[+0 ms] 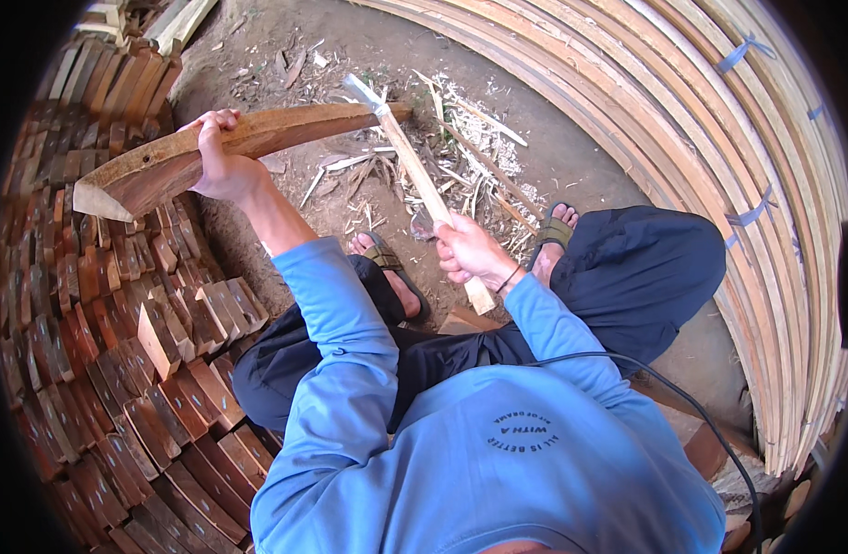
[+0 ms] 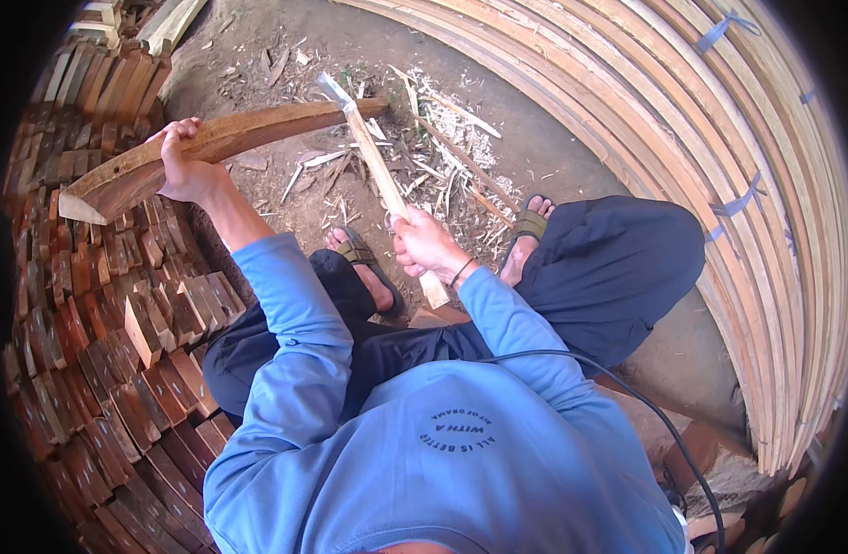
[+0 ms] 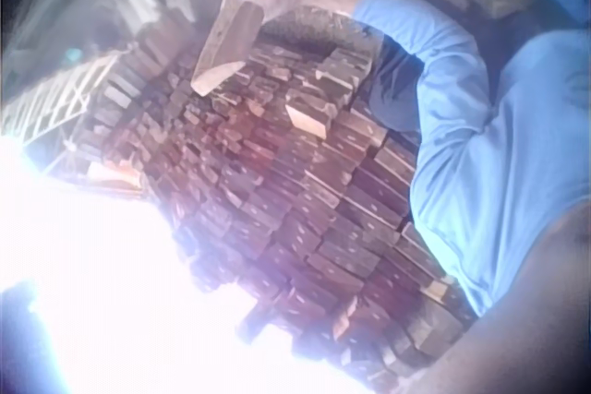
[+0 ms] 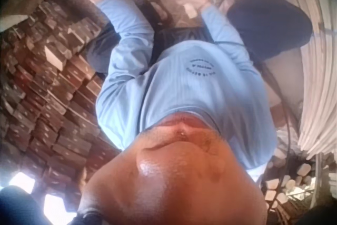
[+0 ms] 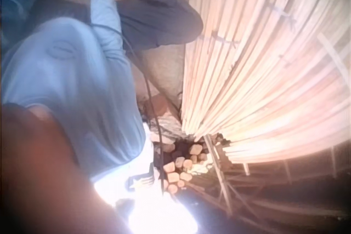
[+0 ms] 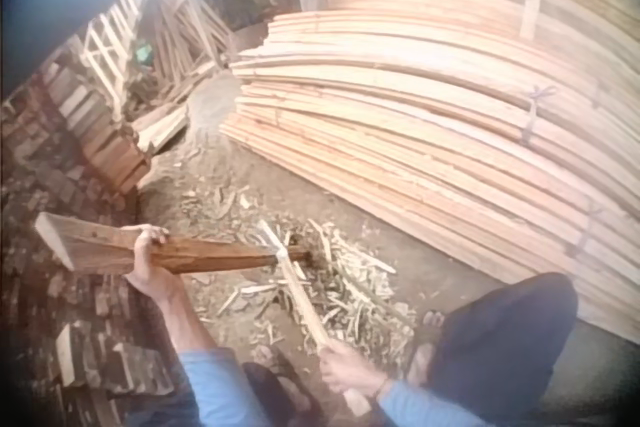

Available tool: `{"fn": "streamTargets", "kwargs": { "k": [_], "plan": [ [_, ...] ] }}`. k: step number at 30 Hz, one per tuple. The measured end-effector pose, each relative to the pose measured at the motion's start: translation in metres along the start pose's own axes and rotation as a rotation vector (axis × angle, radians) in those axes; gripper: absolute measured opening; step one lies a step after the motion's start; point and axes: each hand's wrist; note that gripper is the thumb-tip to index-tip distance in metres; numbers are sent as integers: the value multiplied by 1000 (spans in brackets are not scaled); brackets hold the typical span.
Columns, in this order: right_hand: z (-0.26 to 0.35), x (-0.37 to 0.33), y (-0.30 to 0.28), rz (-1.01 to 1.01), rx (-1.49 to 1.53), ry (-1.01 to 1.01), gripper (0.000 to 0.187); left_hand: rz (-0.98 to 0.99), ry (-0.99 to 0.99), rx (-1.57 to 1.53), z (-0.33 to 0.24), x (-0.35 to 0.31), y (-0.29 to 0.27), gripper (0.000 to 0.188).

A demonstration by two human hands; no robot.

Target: The person shaves a wooden plank using a hand drawknife while sitting on the ground near stacks of lumber.

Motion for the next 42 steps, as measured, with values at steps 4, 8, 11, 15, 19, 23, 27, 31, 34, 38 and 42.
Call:
{"fn": "streamTargets", "kwargs": {
  "k": [4,8,11,15,19,23,27,31,34,38,42],
  "plan": [
    [-11,-1,2,-135,-202,-101,20,45,-102,-72,2,1,-3,12],
    [6,3,-1,-67,-158,-25,16,61,-169,-150,-3,2,-1,13],
    [5,2,6,-127,-272,-118,13,66,-59,8,5,13,0,12],
    [21,-12,9,-39,-71,-9,10,40,-138,-23,9,28,-6,13],
    [48,-2,-20,122,70,122,10,107,-204,-81,1,42,-36,16],
    [64,19,-41,247,141,97,14,146,-264,-131,4,63,-84,18],
    [113,9,-24,16,-305,-94,19,180,-363,-172,9,84,-121,21],
    [162,32,-34,112,-225,-123,24,266,-448,-175,8,104,-130,28],
    [207,54,-58,189,-382,-149,28,291,-523,-150,6,108,-122,29],
    [251,44,-53,95,-880,-259,28,502,-585,-186,10,123,-122,29],
    [309,6,-58,-46,-978,-371,16,494,-598,-201,11,123,-118,27]
  ]
}}
Point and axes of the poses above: each hand's wrist, its own x-axis towards the middle knuckle, its own y-axis out of the palm, z = x × y, and after that the axes turned 13 degrees about -z, right-handed
